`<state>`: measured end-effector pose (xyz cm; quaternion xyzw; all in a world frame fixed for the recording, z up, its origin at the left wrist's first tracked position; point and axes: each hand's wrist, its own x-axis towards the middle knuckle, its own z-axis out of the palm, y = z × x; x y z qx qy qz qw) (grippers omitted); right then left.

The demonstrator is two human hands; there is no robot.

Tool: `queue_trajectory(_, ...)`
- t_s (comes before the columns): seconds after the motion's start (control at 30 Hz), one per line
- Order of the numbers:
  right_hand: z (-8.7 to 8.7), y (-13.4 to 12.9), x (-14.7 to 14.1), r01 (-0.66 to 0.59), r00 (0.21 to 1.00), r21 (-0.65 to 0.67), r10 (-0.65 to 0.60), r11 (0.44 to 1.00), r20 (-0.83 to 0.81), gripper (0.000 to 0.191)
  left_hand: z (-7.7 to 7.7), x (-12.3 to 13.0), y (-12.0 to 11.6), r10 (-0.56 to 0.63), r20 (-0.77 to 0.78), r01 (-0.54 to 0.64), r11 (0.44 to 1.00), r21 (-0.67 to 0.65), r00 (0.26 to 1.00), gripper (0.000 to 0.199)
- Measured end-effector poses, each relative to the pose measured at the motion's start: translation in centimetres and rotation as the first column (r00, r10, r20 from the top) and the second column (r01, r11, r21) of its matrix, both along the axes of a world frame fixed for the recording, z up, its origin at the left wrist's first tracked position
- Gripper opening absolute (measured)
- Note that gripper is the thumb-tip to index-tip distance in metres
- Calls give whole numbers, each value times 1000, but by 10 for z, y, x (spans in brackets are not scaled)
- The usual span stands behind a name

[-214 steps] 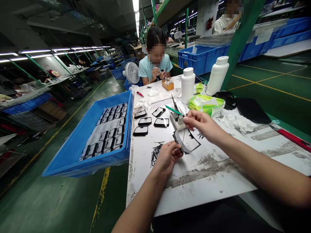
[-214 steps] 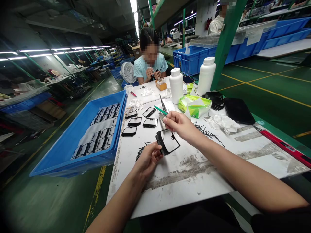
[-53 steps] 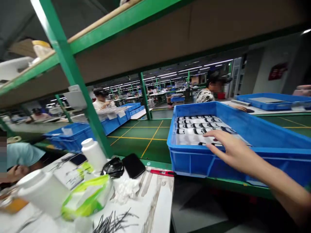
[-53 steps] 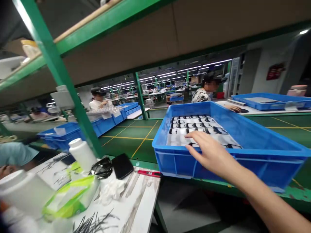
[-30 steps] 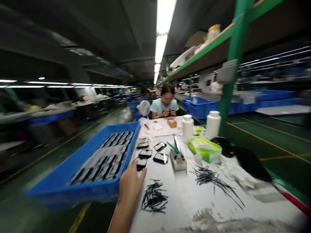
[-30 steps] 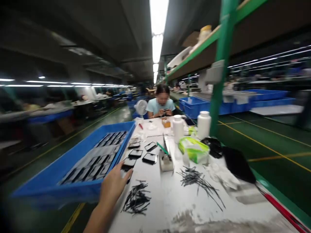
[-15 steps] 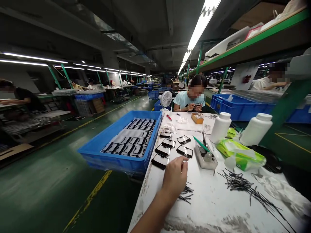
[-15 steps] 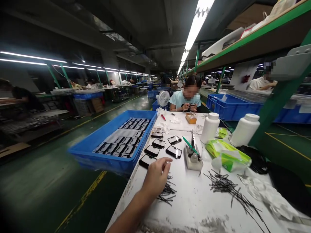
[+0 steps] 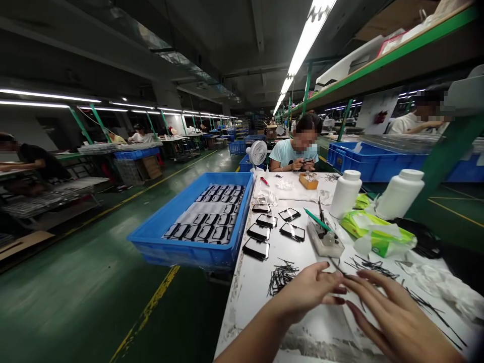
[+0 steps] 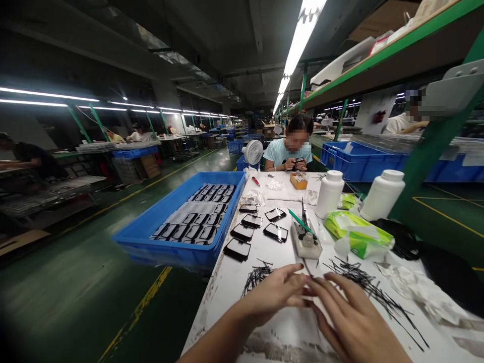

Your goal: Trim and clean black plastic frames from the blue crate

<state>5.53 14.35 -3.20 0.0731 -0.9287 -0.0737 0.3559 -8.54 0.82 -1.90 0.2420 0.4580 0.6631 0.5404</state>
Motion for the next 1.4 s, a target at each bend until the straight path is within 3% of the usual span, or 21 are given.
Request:
queue_trajectory(0.17,4,-15,-40,-187,981,73,189,980,-30,35,-9,-10,6,187,301,-198,980,5,935,45)
queue_trajectory(0.3,17,-19,-53,-263,960,100,270,960,-70,32,-6,-13,6,136,436,-158,987,13,890,43)
queue_trajectory(0.43,18,-17,-51,-302,951,-66,295,951,-94,29,1,-12,4,42,459,-78,995,59,887,47)
queue_trajectory(0.57,15,1,-37,-342,940,-84,341,936,-27,41,4,-14,2,107,459,-132,991,23,882,54)
queue_trajectory(0.7,6,30,-29,-138,983,-204,160,969,93,33,6,-22,0,232,498,-222,972,-81,835,60)
queue_trajectory(0.77,-1,37,-33,-47,980,-194,83,980,180,31,8,-26,-1,252,511,-226,967,-115,821,63)
queue_trajectory(0.87,-11,34,-41,-81,962,-149,116,986,248,31,12,-28,-2,240,560,-213,970,-114,793,65)
queue_trajectory(1.0,-23,13,-42,-120,914,-208,190,971,359,30,19,-30,-5,248,601,-219,968,-123,759,72)
queue_trajectory(1.13,-29,15,-35,-8,833,-292,168,956,528,28,25,-34,-6,322,505,-264,947,-185,801,77)
queue_trajectory(1.27,-22,52,-26,170,797,-233,6,957,604,27,30,-37,-7,414,273,-345,900,-267,869,73)
queue_trajectory(1.33,-14,70,-20,292,740,-171,-109,941,664,27,32,-38,-6,429,118,-377,872,-312,896,74)
queue_trajectory(1.4,-4,82,-14,379,673,-174,-142,909,726,25,33,-40,-7,424,63,-383,865,-324,904,73)
